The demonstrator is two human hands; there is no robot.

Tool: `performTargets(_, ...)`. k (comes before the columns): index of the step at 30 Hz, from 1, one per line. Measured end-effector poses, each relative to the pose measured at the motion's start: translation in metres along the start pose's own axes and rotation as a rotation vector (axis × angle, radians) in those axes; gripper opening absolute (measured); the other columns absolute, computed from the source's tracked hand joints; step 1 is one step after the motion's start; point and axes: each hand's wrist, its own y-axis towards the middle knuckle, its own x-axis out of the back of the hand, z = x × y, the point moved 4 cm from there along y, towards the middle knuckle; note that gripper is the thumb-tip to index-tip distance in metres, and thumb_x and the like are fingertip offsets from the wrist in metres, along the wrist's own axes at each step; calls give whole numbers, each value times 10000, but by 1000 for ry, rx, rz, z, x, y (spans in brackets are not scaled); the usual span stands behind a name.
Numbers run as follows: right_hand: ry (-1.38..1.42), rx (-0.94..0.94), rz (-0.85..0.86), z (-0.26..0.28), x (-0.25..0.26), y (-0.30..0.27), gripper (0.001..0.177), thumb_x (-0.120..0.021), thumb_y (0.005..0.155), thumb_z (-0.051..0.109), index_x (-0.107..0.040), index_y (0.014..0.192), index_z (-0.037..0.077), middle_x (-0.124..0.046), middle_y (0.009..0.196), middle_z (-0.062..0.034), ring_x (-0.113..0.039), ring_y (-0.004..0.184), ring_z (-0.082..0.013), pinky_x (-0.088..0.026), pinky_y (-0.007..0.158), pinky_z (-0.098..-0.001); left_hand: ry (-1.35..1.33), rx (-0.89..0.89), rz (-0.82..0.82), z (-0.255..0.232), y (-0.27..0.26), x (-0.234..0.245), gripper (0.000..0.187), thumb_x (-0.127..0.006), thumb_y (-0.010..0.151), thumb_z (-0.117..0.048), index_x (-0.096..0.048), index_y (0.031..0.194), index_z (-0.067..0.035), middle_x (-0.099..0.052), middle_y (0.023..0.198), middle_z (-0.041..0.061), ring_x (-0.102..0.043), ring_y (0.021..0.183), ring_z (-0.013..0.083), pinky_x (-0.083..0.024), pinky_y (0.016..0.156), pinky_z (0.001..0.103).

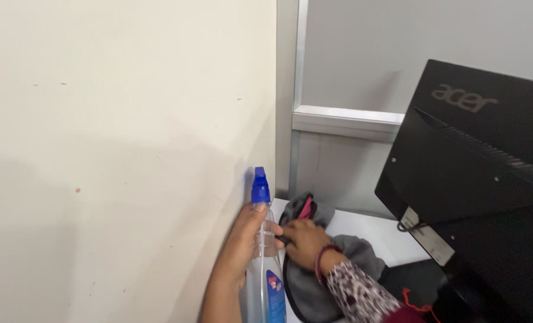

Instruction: The person wipes down the back and base of a computer monitor with a cloth, then turns the monitor around to clean the screen, and finally wipes a computer mouse.

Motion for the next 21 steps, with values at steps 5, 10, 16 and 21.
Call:
performTargets(5,-9,246,80,52,-9,-45,491,-682,831,336,-652,1283,145,-570,1363,-160,-474,1295,-352,-438,1005,-525,-35,-22,1,5,3,2,533,-563,904,-526,-581,1255,-126,-704,851,99,-683,683,200,-548,613,346)
performTargets(10,-146,107,159,45,-20,-2,550,-563,900,346,-541,1437,229,-330,1628,-85,-282,1474,-312,-317,1066,-697,-60,-3,-42,8,5,6,466,-585,895,-480,-572,1238,-165,-720,839,95,-704,683,219,-550,628,353)
performTargets(16,-100,-411,231,4,0,35,690,-403,1010,529,-247,1602,212,-149,1701,-9,-70,1575,-297,-175,1174,-720,-47,7,-38,5,4,1,483,-545,923,-479,-581,1234,-111,-706,869,124,-687,699,235,-531,638,372)
performTargets(21,-163,-682,102,-64,25,17,787,-397,1016,589,-220,1624,122,-121,1711,-77,-51,1573,-308,-182,1173,-691,-5,16,-65,-3,-2,-2,510,-525,918,-485,-583,1255,-107,-696,881,128,-689,717,240,-547,663,379)
